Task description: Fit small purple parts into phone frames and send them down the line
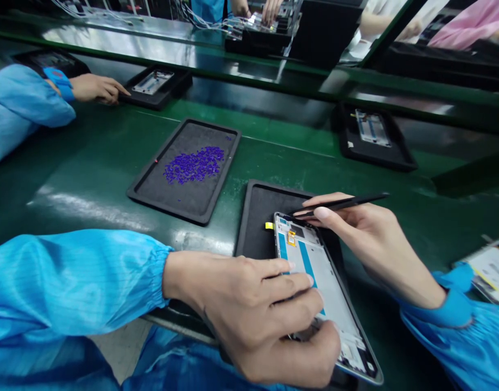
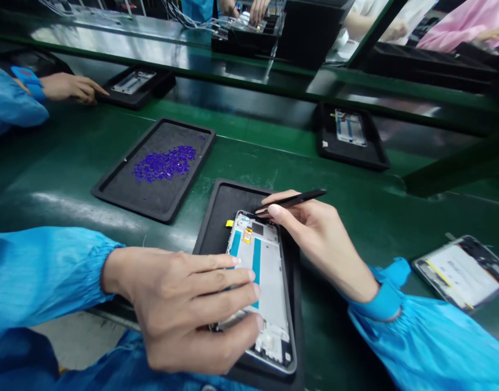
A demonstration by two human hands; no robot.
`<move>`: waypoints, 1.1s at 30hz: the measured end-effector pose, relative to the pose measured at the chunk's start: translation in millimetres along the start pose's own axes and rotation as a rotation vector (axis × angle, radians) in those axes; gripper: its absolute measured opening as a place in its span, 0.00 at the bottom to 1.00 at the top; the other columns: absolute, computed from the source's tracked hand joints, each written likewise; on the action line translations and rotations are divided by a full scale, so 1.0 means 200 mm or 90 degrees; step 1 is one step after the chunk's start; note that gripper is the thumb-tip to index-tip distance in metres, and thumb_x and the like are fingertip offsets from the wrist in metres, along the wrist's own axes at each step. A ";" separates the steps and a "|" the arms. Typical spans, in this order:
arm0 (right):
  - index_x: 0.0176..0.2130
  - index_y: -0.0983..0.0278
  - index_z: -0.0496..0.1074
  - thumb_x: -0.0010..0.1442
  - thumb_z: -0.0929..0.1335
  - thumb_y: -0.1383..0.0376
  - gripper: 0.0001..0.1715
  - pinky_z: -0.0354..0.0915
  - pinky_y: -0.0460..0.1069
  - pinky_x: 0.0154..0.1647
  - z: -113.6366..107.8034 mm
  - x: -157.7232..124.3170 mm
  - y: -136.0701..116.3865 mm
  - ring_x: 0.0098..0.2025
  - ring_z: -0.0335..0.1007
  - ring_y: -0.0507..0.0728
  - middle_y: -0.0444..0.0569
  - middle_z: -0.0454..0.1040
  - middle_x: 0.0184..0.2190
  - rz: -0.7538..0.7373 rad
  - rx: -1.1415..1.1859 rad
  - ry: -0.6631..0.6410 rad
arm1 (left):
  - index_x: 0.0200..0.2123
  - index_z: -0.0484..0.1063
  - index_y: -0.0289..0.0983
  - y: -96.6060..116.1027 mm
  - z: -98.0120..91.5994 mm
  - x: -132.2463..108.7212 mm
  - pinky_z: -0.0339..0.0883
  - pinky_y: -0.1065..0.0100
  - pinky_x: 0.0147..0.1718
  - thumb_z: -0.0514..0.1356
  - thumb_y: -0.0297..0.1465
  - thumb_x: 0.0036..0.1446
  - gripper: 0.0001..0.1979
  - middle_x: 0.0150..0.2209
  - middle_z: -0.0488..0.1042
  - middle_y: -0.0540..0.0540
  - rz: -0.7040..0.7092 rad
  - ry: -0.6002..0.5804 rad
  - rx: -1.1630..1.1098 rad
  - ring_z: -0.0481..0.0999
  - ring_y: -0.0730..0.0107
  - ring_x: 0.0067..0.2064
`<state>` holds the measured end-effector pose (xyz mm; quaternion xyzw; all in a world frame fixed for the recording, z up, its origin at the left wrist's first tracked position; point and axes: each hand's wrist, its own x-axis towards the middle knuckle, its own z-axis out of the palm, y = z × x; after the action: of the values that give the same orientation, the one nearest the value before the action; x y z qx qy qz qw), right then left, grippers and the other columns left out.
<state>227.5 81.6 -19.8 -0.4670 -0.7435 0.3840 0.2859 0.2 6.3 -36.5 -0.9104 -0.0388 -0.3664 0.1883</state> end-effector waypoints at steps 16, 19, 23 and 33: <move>0.37 0.61 0.81 0.66 0.69 0.54 0.16 0.74 0.46 0.42 0.00 0.01 0.02 0.39 0.79 0.54 0.46 0.81 0.43 -0.082 -0.055 0.016 | 0.42 0.81 0.36 0.00 0.02 0.01 0.80 0.65 0.39 0.58 0.34 0.65 0.12 0.38 0.82 0.43 -0.029 0.058 0.002 0.82 0.62 0.41; 0.38 0.61 0.81 0.66 0.69 0.55 0.16 0.74 0.45 0.42 0.00 0.01 0.02 0.39 0.79 0.53 0.46 0.81 0.42 -0.080 -0.052 0.016 | 0.42 0.81 0.37 0.00 0.01 0.01 0.80 0.64 0.41 0.58 0.34 0.65 0.12 0.39 0.82 0.44 -0.026 0.049 0.003 0.82 0.61 0.41; 0.35 0.62 0.82 0.66 0.68 0.56 0.16 0.73 0.45 0.43 0.01 0.01 0.01 0.42 0.78 0.53 0.47 0.80 0.44 -0.100 -0.087 0.022 | 0.43 0.81 0.37 -0.01 -0.01 0.02 0.79 0.64 0.43 0.57 0.33 0.65 0.13 0.39 0.82 0.44 -0.032 0.033 0.001 0.82 0.62 0.42; 0.38 0.64 0.80 0.66 0.69 0.54 0.17 0.75 0.47 0.42 0.01 0.01 0.00 0.39 0.79 0.55 0.50 0.80 0.43 -0.058 -0.049 0.004 | 0.40 0.82 0.36 -0.02 -0.01 0.04 0.80 0.66 0.39 0.57 0.32 0.65 0.13 0.36 0.82 0.45 -0.063 0.064 -0.008 0.82 0.65 0.38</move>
<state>224.9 82.6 -19.8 -0.4447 -0.7771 0.3401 0.2874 3.3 9.3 -28.0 -0.8888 -0.0722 -0.4212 0.1658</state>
